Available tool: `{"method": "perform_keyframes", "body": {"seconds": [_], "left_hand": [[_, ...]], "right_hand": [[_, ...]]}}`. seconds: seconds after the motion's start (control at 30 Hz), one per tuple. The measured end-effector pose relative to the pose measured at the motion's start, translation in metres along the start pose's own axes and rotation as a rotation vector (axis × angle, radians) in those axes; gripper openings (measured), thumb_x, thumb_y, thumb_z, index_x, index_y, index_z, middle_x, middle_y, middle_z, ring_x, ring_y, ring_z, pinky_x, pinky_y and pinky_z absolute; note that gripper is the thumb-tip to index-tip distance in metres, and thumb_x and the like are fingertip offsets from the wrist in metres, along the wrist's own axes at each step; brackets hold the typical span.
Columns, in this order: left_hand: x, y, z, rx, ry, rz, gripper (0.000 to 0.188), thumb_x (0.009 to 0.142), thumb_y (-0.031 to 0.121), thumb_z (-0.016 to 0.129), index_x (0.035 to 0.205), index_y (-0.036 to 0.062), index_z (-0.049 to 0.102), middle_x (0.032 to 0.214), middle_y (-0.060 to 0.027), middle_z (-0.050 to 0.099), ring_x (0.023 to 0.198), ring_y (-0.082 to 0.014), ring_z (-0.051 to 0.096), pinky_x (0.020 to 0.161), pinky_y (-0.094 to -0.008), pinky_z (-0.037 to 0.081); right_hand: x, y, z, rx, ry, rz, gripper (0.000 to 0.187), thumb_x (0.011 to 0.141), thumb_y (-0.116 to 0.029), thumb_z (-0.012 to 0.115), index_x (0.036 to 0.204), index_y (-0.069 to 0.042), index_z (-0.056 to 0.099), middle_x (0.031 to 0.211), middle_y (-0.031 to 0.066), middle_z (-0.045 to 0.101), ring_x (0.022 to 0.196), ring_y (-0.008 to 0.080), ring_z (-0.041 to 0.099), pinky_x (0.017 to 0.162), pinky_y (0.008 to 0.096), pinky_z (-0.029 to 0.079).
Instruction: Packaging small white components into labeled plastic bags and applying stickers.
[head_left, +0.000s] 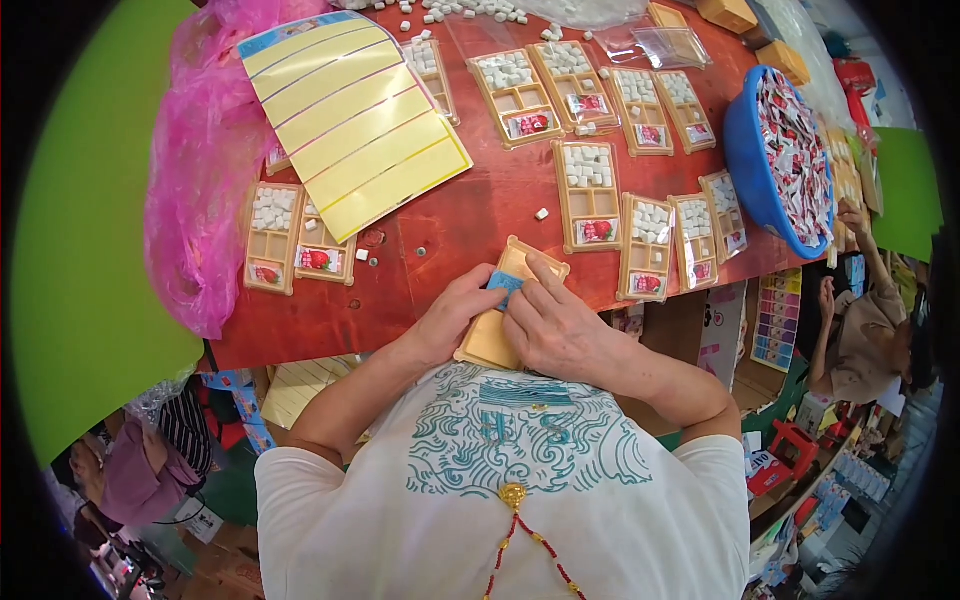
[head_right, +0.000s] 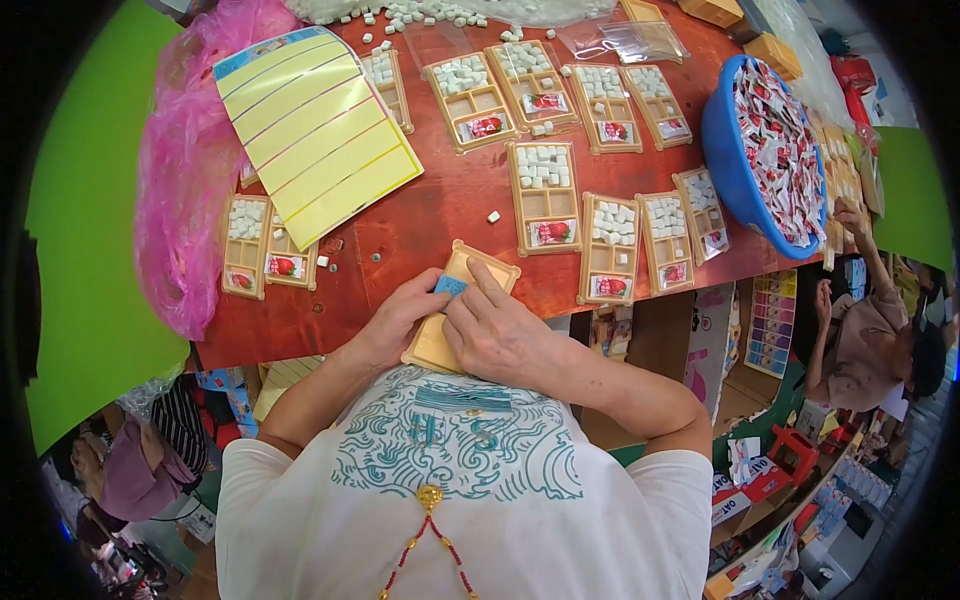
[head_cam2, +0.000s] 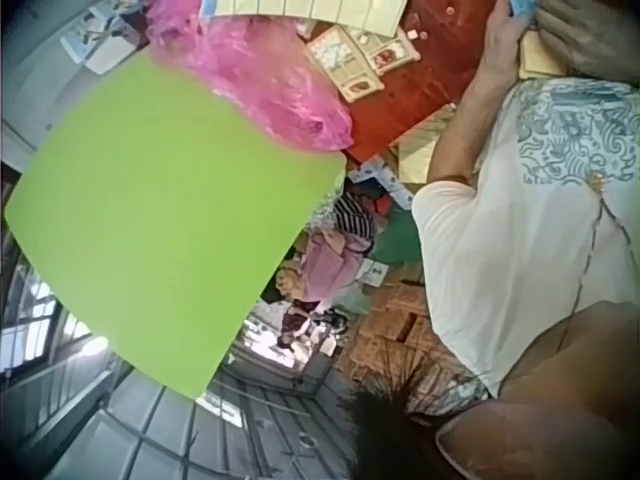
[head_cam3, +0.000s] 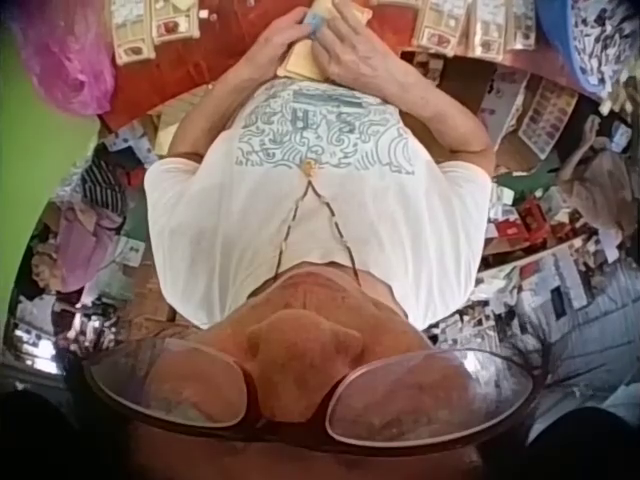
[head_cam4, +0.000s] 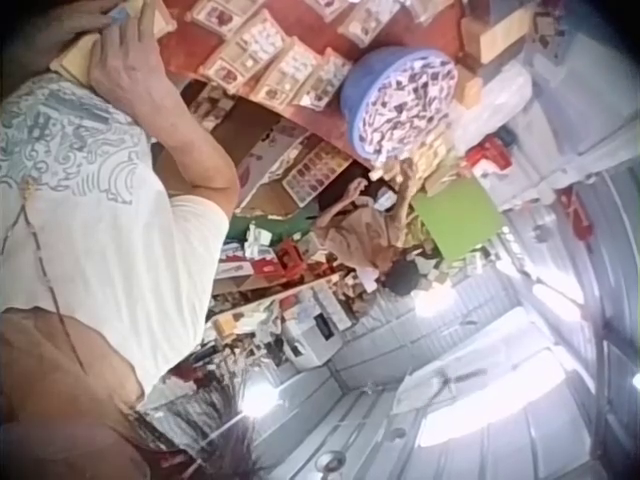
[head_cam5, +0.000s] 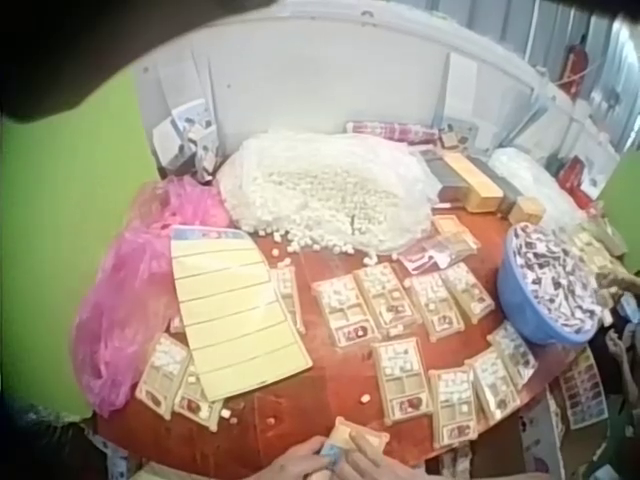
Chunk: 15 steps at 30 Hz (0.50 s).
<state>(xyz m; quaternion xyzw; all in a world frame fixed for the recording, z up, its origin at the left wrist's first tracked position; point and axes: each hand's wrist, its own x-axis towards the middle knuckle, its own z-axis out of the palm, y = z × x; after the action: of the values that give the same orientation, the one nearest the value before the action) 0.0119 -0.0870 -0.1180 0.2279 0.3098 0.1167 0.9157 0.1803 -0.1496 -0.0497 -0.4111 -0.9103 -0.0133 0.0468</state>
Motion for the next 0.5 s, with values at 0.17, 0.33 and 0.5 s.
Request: {"method": "perform_keyframes", "body": {"seconds": [0.17, 0.33, 0.5], "left_hand": [[0.006, 0.001, -0.002, 0.25, 0.024, 0.076, 0.018, 0.087, 0.013, 0.051, 0.102, 0.0038, 0.053, 0.092, -0.0024, 0.057, 0.083, -0.0086, 0.056, 0.071, -0.0266, 0.048], [0.001, 0.011, 0.004, 0.263, 0.065, 0.145, 0.021, 0.086, 0.012, 0.05, 0.104, 0.0008, 0.052, 0.095, -0.005, 0.059, 0.084, -0.0103, 0.058, 0.073, -0.0271, 0.049], [-0.003, 0.014, 0.01, 0.156, 0.047, 0.122, 0.023, 0.086, 0.012, 0.049, 0.106, -0.0007, 0.05, 0.096, -0.0078, 0.06, 0.089, -0.013, 0.062, 0.076, -0.0271, 0.051]], "right_hand": [[-0.001, -0.001, -0.003, 0.035, 0.004, 0.05, 0.016, 0.068, -0.011, 0.058, 0.079, 0.0, 0.06, 0.074, 0.008, 0.05, 0.08, 0.0232, 0.057, 0.105, 0.0521, 0.038], [-0.006, 0.009, -0.023, 0.299, 0.173, 0.261, 0.02, 0.07, -0.004, 0.063, 0.09, 0.0, 0.062, 0.089, 0.0114, 0.057, 0.093, 0.0248, 0.058, 0.103, 0.0494, 0.039], [-0.045, 0.031, -0.025, 0.674, 0.341, 0.612, 0.033, 0.075, 0.008, 0.055, 0.106, -0.001, 0.063, 0.105, 0.0132, 0.06, 0.097, 0.0294, 0.058, 0.087, 0.037, 0.045]]}}
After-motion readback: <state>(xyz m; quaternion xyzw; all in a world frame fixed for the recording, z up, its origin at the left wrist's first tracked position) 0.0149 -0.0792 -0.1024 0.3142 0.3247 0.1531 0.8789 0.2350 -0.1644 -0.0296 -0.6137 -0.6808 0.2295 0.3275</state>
